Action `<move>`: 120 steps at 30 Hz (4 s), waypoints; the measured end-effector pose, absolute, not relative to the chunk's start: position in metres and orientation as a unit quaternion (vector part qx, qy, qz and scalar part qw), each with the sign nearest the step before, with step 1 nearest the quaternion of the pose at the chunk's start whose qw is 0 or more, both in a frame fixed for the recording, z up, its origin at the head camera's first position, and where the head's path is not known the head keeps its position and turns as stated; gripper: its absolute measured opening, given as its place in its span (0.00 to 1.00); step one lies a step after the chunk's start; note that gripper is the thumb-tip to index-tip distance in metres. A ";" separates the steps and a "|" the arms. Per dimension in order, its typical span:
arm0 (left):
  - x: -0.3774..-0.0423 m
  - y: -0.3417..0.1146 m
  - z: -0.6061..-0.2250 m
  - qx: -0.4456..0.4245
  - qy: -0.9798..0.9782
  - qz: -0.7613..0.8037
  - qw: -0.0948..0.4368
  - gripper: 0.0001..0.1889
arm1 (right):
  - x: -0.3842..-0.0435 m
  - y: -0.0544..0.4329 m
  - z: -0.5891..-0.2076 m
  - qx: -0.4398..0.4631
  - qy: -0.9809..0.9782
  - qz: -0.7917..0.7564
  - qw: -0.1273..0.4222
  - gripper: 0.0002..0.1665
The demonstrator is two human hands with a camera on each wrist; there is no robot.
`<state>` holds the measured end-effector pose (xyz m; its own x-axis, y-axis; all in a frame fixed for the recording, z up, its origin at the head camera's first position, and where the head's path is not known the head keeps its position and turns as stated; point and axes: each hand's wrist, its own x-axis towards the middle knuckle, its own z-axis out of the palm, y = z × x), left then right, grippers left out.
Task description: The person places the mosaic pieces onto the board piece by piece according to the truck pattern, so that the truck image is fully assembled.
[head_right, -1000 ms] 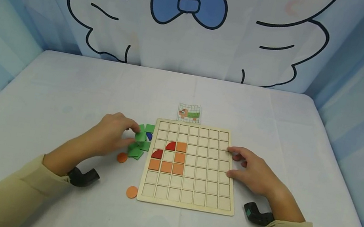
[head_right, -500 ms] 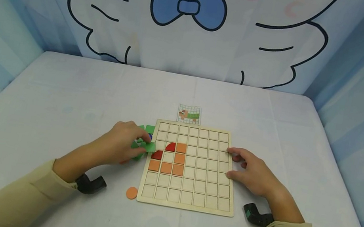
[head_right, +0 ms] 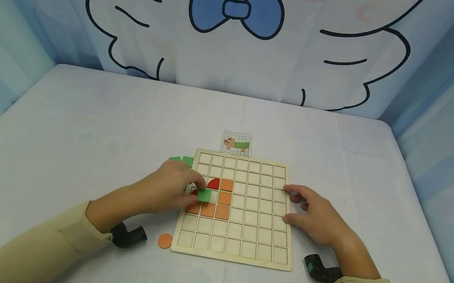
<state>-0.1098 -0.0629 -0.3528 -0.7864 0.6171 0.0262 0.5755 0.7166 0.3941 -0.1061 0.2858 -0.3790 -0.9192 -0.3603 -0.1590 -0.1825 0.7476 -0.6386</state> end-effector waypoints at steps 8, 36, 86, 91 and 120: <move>-0.110 -0.048 -0.351 0.336 0.922 0.181 0.067 0.09 | -0.107 0.287 -0.381 -0.152 0.924 -0.324 0.133 0.39; -0.108 -0.014 -0.360 0.359 0.916 0.154 0.089 0.11 | -0.108 0.287 -0.382 -0.145 0.926 -0.322 0.137 0.40; -0.108 0.010 -0.365 0.361 0.919 0.105 0.115 0.14 | -0.106 0.287 -0.381 -0.144 0.929 -0.314 0.134 0.39; -0.108 0.010 -0.365 0.362 0.919 0.109 0.115 0.14 | -0.106 0.287 -0.381 -0.146 0.928 -0.315 0.134 0.39; -0.132 -0.067 -0.339 0.266 0.928 0.240 0.106 0.16 | -0.106 0.287 -0.382 -0.144 0.929 -0.313 0.133 0.39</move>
<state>-0.1324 -0.0665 -0.3390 -0.8359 0.5446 -0.0682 0.4431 0.7430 0.5017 -0.1059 0.2868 -0.3819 -0.9230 -0.3510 -0.1578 -0.1838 0.7624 -0.6204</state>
